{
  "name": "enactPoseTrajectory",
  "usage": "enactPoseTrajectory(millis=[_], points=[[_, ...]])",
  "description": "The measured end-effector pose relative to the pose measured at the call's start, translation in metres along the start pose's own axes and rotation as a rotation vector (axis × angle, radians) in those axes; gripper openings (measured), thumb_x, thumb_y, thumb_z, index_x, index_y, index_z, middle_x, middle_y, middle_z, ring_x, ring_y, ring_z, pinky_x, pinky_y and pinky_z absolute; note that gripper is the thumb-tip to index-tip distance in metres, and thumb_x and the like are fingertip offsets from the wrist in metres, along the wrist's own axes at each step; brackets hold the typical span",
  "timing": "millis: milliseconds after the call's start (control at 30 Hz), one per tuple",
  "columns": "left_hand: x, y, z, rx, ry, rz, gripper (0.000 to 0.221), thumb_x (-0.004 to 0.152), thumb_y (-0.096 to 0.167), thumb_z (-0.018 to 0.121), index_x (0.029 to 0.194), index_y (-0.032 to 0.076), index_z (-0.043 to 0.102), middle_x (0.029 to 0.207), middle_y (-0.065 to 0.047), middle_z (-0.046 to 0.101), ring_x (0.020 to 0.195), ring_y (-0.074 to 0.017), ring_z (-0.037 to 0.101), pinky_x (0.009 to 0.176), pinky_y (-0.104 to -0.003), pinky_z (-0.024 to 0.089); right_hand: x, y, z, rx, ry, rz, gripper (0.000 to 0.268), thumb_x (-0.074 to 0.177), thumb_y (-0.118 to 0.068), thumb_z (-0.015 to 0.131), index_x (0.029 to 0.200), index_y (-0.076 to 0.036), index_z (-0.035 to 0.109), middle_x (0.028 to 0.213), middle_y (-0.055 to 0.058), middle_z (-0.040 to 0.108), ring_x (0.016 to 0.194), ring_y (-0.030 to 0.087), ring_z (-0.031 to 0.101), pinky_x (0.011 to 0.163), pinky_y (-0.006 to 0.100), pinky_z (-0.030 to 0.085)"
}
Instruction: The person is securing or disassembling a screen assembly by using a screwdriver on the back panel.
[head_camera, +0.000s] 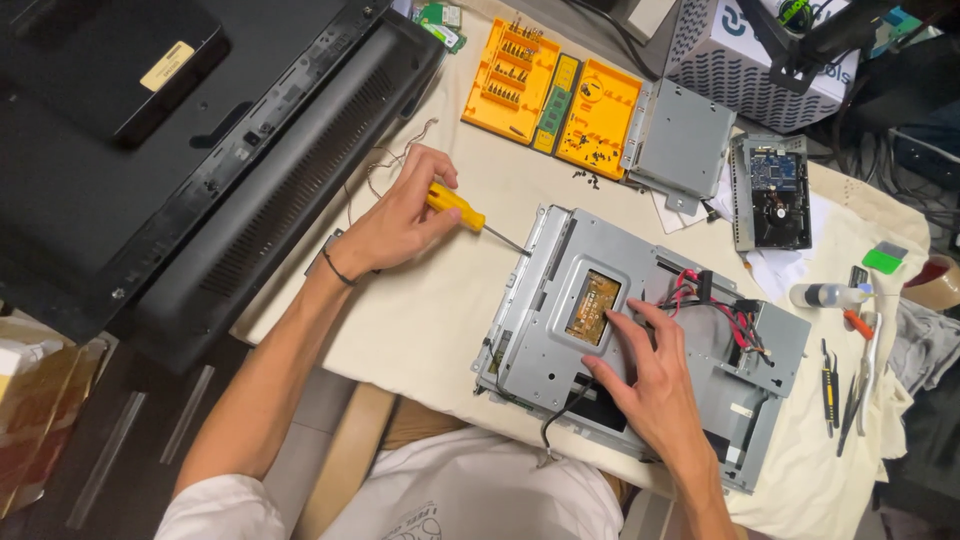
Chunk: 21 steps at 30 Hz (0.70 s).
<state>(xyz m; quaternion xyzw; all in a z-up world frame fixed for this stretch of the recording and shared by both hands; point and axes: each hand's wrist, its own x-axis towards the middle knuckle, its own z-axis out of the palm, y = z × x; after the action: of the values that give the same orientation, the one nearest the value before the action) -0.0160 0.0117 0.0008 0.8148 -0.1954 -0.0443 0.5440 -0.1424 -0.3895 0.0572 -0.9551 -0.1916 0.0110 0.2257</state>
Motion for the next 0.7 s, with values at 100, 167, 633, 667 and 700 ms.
enactPoseTrajectory(millis=[100,167,633,667,700], points=[[-0.002,0.017,-0.009,0.034,-0.073,-0.102,0.017,0.113,0.021,0.059,0.124,0.014,0.048,0.119,-0.006,0.049,0.086,-0.0185,0.045,0.084,-0.038,0.041,0.000,0.002,0.004,-0.004,0.052,0.047,0.067,0.096,-0.038,0.085,0.151,-0.006,0.062,0.156,0.023,0.048,0.148,0.042,0.049,0.125,0.057,0.045],[0.001,0.020,-0.007,0.106,-0.052,-0.137,0.019,0.114,0.028,0.058,0.121,0.013,0.049,0.118,-0.007,0.055,0.090,-0.0225,0.052,0.085,-0.040,0.042,0.002,0.002,0.004,-0.021,0.054,0.052,0.069,0.096,-0.040,0.084,0.151,-0.004,0.062,0.149,0.021,0.054,0.142,0.041,0.052,0.122,0.055,0.046],[0.009,0.018,0.002,0.029,0.063,-0.054,0.018,0.118,0.028,0.052,0.115,0.010,0.052,0.120,-0.008,0.049,0.087,-0.0221,0.049,0.080,-0.040,0.043,0.018,-0.021,0.025,-0.066,-0.049,-0.084,0.097,0.102,-0.046,0.076,0.177,-0.005,0.031,0.188,0.016,0.027,0.175,0.039,0.025,0.140,0.057,0.026],[0.009,0.012,0.001,0.000,0.037,-0.038,0.013,0.114,0.023,0.061,0.120,0.014,0.054,0.124,-0.007,0.049,0.087,-0.0261,0.059,0.086,-0.045,0.052,0.019,-0.023,0.026,-0.055,-0.026,-0.040,0.101,0.098,-0.050,0.080,0.176,-0.004,0.035,0.186,0.018,0.031,0.172,0.040,0.028,0.139,0.057,0.025],[0.009,0.006,0.000,-0.029,0.011,-0.021,0.021,0.110,0.019,0.070,0.125,0.017,0.056,0.127,-0.006,0.050,0.087,-0.0304,0.070,0.091,-0.051,0.061,0.020,-0.026,0.028,-0.045,-0.004,0.005,0.104,0.094,-0.054,0.083,0.174,-0.004,0.039,0.184,0.020,0.035,0.170,0.040,0.031,0.139,0.056,0.025]])
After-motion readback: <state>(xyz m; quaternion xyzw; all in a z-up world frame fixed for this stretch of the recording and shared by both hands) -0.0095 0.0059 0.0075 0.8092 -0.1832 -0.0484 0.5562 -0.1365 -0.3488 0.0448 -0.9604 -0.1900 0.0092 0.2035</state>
